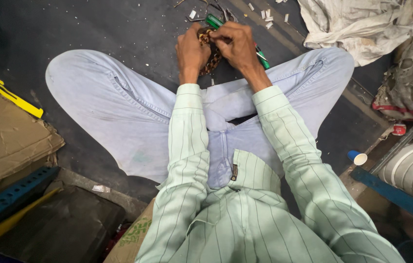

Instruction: The person sits cross-legged on the floor holding a circular motor rotor with copper windings. They use pliers and a screwdriver to cut and pull away wire ends from the rotor, letting clippings fall on the floor, and turn the rotor to work around it.

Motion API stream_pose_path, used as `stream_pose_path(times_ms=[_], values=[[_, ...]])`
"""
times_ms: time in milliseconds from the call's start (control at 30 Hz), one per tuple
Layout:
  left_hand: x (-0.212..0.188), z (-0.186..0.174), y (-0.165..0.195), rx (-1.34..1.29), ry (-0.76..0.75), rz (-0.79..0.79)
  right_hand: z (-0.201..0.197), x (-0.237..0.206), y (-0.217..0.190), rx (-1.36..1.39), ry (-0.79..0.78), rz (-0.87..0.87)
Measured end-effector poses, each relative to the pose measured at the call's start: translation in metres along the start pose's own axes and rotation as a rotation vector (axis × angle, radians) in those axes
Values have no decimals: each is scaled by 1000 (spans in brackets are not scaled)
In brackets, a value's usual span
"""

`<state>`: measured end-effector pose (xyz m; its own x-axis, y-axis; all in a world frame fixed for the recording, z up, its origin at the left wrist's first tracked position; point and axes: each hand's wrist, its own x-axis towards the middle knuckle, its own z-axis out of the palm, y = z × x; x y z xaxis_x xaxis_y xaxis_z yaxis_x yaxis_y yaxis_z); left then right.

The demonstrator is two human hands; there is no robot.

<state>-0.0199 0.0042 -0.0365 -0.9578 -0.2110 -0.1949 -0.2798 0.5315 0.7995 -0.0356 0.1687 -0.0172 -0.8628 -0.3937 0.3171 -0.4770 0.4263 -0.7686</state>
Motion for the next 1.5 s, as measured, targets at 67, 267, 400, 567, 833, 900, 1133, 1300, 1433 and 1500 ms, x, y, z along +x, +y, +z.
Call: stream_pose_path(times_ms=[67,267,400,567,833,900,1133,1300,1433,1500], values=[[0,1,-1,-34,8,15,-1,0,3,15,-5,-32],[1,5,15,12,-9,-83,-3,0,5,76,38,176],[-1,6,22,26,-20,-90,1,-2,5,78,93,224],[-2,9,19,24,29,24,1,-4,8,147,121,217],[-3,6,22,11,16,-26,-8,-1,15,68,30,179],[-3,4,23,11,12,-28,-7,-1,15,88,50,199],[-2,3,24,35,6,-64,-2,-3,16,116,82,259],[0,6,19,31,19,-20,-2,-3,24,131,97,397],[1,8,17,34,16,-16,-4,-4,32,218,72,448],[1,7,16,35,15,-23,-1,-3,34,232,69,428]])
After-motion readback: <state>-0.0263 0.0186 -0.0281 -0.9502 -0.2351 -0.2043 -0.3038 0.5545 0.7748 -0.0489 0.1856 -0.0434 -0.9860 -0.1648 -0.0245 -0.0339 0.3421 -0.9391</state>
